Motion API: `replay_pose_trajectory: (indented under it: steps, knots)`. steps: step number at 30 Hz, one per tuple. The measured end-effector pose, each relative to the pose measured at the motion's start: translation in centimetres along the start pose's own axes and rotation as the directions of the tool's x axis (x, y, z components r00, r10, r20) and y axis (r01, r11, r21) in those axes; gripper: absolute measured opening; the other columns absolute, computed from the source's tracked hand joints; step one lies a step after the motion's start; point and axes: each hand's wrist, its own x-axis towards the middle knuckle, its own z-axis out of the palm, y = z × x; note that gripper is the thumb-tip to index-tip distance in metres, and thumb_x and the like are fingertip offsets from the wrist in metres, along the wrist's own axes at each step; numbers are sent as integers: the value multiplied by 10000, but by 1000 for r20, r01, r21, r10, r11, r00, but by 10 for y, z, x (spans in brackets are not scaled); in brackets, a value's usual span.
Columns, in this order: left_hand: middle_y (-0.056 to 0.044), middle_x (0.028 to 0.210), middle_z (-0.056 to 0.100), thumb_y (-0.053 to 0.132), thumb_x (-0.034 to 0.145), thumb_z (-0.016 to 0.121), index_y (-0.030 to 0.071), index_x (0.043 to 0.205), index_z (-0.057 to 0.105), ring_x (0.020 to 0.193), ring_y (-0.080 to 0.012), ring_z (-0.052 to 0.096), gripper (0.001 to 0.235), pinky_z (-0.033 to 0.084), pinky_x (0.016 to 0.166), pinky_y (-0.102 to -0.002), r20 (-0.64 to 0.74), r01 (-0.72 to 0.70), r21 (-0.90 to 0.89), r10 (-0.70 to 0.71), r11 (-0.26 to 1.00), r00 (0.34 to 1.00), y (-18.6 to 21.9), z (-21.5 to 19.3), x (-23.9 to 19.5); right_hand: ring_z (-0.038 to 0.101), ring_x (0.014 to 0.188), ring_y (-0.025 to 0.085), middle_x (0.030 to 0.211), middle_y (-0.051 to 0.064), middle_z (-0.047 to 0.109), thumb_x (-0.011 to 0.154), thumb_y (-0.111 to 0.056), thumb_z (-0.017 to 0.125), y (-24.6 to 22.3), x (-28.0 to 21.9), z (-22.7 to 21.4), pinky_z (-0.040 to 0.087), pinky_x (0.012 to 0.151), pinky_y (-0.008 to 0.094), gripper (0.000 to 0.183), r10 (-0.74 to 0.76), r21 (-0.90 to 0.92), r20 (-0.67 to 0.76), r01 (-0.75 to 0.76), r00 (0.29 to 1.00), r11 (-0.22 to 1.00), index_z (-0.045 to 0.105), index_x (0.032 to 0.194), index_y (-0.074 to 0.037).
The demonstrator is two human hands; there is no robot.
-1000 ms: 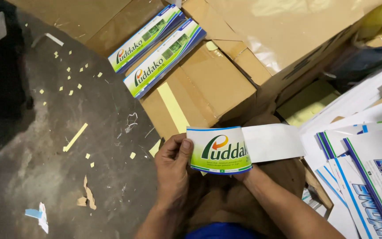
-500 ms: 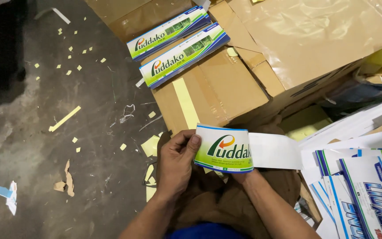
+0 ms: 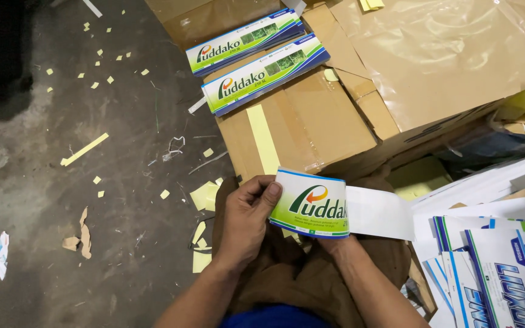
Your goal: Applying adhesive labels and sealing printed product boxes in a print shop.
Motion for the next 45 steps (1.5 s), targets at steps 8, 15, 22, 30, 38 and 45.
replay_pose_trajectory:
  steps: [8, 15, 22, 30, 38, 45]
  knots:
    - [-82, 1012, 736, 284, 1047, 627, -9, 1107, 683, 895, -143, 699, 304, 582, 802, -300, 164, 311, -396, -267, 864, 950, -7, 0, 8, 683, 1078, 227, 1259, 111, 682, 1045, -309, 498, 3, 4, -4, 586, 903, 404, 370, 62, -41, -98, -67, 993, 997, 603, 1313, -76]
    - [-77, 1128, 735, 309, 1034, 574, 35, 1202, 652, 1023, -171, 720, 331, 587, 918, -349, 278, 506, -492, -423, 708, 863, -19, 30, 10, 690, 1008, 188, 1157, 84, 711, 1026, -260, 545, 1, -5, 7, 601, 848, 348, 327, -68, -96, 0, 68, 998, 993, 624, 1265, -52]
    - [-64, 1222, 716, 287, 1048, 600, 50, 1276, 618, 1127, -186, 690, 330, 558, 1012, -379, 456, 645, -505, -457, 573, 763, -40, 69, 4, 664, 1068, 189, 1185, 97, 687, 1096, -296, 518, 20, -12, -81, 566, 908, 322, 358, -210, 272, 107, 174, 972, 946, 593, 1318, -26]
    - [-70, 1226, 702, 271, 1037, 600, 55, 1275, 617, 1137, -189, 685, 322, 563, 1018, -378, 440, 641, -529, -466, 555, 767, -38, 74, 9, 650, 1096, 199, 1194, 106, 674, 1083, -349, 497, 1, -30, -37, 549, 943, 331, 413, -259, 349, 116, 205, 959, 915, 580, 1322, -23]
    - [-70, 1174, 732, 259, 1052, 609, 48, 1242, 646, 1080, -176, 705, 286, 575, 962, -354, 444, 644, -553, -468, 528, 764, -49, 66, 9, 635, 1125, 209, 1203, 115, 662, 1070, -403, 476, -9, -43, 1, 533, 979, 339, 469, -282, 418, 151, 197, 948, 887, 567, 1327, -21]
    - [-71, 1147, 746, 292, 1013, 621, 54, 1211, 665, 1054, -186, 719, 313, 592, 939, -365, 428, 662, -532, -506, 528, 749, -37, 70, 8, 594, 1205, 130, 1288, 48, 634, 1039, -285, 431, 39, -6, -81, 490, 1045, 272, 411, -241, 300, 32, 221, 970, 928, 541, 1365, -61]
